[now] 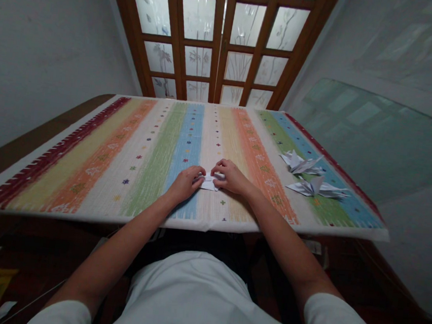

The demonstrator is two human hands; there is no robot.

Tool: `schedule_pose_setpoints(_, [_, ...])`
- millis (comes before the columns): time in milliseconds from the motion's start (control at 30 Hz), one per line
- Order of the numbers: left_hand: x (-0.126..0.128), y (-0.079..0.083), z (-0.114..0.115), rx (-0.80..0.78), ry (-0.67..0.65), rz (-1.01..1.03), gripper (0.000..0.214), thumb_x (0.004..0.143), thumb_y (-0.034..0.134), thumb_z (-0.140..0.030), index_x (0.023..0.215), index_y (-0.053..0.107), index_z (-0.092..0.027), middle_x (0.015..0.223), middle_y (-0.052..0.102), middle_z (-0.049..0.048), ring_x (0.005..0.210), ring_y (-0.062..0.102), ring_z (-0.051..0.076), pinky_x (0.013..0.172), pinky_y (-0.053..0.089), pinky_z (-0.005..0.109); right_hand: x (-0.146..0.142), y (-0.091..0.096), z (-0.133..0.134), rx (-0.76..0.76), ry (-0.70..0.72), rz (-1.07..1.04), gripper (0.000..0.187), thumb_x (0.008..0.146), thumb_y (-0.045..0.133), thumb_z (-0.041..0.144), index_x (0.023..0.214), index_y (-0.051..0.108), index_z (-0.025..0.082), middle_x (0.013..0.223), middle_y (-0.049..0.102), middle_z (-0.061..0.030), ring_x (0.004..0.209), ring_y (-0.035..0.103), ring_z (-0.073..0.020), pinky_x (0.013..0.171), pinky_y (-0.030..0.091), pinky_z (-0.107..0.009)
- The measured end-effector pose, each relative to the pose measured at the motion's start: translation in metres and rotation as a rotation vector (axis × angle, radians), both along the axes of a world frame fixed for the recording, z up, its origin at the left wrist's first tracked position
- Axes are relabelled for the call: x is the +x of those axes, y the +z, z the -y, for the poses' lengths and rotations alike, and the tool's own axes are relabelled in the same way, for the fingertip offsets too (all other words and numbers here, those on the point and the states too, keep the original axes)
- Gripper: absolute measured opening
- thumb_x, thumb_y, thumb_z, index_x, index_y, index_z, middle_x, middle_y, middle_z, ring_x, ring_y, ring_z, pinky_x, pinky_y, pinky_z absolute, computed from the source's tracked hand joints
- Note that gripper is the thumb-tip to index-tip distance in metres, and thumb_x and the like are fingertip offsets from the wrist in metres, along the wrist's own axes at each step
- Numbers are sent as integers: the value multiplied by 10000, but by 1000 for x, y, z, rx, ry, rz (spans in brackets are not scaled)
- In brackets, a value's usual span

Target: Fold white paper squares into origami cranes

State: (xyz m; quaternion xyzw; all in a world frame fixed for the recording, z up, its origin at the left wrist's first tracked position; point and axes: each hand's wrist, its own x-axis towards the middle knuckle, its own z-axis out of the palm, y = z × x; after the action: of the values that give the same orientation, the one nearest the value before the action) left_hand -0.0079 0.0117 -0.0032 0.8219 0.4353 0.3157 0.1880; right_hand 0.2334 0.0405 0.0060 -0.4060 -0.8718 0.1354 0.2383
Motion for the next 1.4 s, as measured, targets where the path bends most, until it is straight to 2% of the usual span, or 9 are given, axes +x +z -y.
schedule_pose_setpoints(67, [-2, 0, 0, 31, -13, -30, 133, 992, 605, -153, 1061, 713, -187, 1089, 748, 85, 929, 702, 213, 927, 577, 370, 0, -1, -1, 28, -1, -6, 184, 832, 792, 145, 998, 811, 221, 1147, 669, -104, 1067, 591, -264, 999, 457, -403])
schedule_pose_setpoints(233, [-5, 0, -1, 191, -5, -196, 122, 1009, 641, -185, 982, 760, -194, 1185, 754, 123, 1135, 651, 285, 1088, 526, 498, -7, -3, 0, -43, 106, -17, 203, 824, 717, 31, 925, 800, 186, 970, 683, -68, 921, 613, -212, 883, 474, -333])
schedule_pose_setpoints(367, [-2, -2, -1, 180, -128, -258, 199, 1014, 597, -103, 983, 775, -185, 1145, 763, 124, 1112, 660, 262, 1025, 557, 434, -6, 1, 6, -105, 184, -44, 224, 840, 656, 3, 882, 791, 177, 914, 698, -46, 800, 615, -162, 801, 462, -280])
schedule_pose_setpoints(500, [-1, 0, 3, 133, -187, -245, 222, 1028, 558, -107, 1047, 766, -183, 1067, 758, 107, 1039, 687, 241, 985, 568, 397, 3, 10, 11, -141, 230, -92, 75, 892, 787, 213, 954, 795, 172, 935, 726, -52, 811, 638, -173, 786, 467, -279])
schedule_pose_setpoints(567, [-1, 3, 6, 131, -191, -227, 204, 1049, 558, -172, 1081, 760, -185, 1097, 752, 112, 1044, 691, 243, 999, 563, 405, 6, 14, 12, -186, 238, -103, 203, 837, 876, 320, 943, 788, 172, 928, 732, -52, 814, 642, -183, 765, 469, -279])
schedule_pose_setpoints(700, [-3, 9, 11, 111, -204, -229, 161, 1022, 641, -276, 1060, 764, -179, 1102, 763, 126, 1081, 673, 281, 1015, 549, 439, 7, 18, 12, -219, 232, -91, 124, 865, 813, 307, 883, 794, 185, 975, 766, -70, 844, 675, -194, 788, 483, -290])
schedule_pose_setpoints(833, [-2, 11, 11, 74, -200, -204, 155, 1015, 639, -263, 1006, 777, -191, 1088, 776, 117, 1071, 682, 274, 1023, 546, 435, 3, 19, 14, -178, 201, -63, 126, 909, 709, 261, 855, 805, 200, 963, 789, -75, 866, 686, -203, 827, 487, -305])
schedule_pose_setpoints(1033, [-3, 10, 9, 43, -137, -204, 212, 1030, 573, -214, 1021, 781, -171, 1067, 751, 121, 942, 705, 228, 914, 566, 368, 1, 15, 16, -244, 96, -127, 151, 935, 679, 277, 949, 779, 165, 809, 739, -42, 685, 593, -151, 692, 439, -270])
schedule_pose_setpoints(1400, [-9, 14, 10, 44, -79, -244, 174, 972, 609, -193, 1029, 774, -193, 878, 716, 76, 847, 661, 232, 861, 534, 366, -1, 10, 12, -258, 82, -179, 97, 925, 711, 188, 1007, 759, 172, 862, 717, -34, 729, 607, -157, 722, 474, -276])
